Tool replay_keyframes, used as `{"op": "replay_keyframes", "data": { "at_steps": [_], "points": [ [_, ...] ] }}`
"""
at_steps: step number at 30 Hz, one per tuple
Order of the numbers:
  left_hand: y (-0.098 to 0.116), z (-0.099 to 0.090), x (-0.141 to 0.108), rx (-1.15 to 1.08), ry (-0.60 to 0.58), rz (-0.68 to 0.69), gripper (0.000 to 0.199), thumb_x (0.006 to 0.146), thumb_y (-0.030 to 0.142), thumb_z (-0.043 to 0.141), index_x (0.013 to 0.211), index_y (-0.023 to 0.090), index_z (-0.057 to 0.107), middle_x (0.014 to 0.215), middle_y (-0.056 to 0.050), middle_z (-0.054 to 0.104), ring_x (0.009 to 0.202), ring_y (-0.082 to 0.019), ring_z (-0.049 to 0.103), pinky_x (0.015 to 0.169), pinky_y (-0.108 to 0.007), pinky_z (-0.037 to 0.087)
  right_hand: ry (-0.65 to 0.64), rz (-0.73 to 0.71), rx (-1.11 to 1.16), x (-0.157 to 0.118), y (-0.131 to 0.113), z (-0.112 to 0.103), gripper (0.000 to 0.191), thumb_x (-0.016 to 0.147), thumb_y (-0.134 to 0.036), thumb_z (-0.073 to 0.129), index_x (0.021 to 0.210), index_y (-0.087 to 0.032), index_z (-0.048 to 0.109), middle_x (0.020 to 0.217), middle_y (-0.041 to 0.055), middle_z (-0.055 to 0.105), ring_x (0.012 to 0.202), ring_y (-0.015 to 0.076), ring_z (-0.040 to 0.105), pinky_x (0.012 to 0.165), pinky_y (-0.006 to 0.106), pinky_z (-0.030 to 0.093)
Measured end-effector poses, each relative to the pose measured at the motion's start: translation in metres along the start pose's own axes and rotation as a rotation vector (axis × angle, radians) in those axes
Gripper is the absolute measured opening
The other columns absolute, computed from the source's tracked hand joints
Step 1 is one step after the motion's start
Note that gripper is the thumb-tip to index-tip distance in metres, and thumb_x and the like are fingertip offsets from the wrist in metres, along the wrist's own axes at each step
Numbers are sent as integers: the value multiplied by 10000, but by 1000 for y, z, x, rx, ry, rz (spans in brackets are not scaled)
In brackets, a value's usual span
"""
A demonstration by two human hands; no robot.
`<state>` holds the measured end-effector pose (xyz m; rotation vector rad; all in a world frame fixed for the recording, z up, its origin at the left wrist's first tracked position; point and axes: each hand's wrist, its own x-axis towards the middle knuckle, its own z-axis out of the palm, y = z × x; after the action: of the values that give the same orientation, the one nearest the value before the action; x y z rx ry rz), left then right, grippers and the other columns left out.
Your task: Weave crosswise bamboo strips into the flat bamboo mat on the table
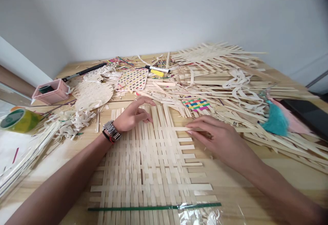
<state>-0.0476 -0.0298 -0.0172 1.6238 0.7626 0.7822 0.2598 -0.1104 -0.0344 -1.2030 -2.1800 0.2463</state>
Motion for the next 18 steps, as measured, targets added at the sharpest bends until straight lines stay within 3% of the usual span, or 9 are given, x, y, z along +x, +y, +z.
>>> {"op": "replay_keyframes", "data": {
  "at_steps": [7,18],
  "points": [
    [-1,0,0,-8,7,-4,297,894,155,641,1177,239,678,1419,-86,514,794,-130,762,676,-286,628,46,18,88,3,-9,4,131,1018,-232,651,1035,-232,781,1039,63,762,899,187,743,838,362,649],
    [-3,-1,-1,5,-25,9,296,920,160,619,1200,249,652,1445,-78,493,812,-121,763,692,-271,610,33,7,77,1,-4,7,210,1038,-227,616,1133,-242,802,1046,72,753,953,212,734,828,392,628]
  ]
}}
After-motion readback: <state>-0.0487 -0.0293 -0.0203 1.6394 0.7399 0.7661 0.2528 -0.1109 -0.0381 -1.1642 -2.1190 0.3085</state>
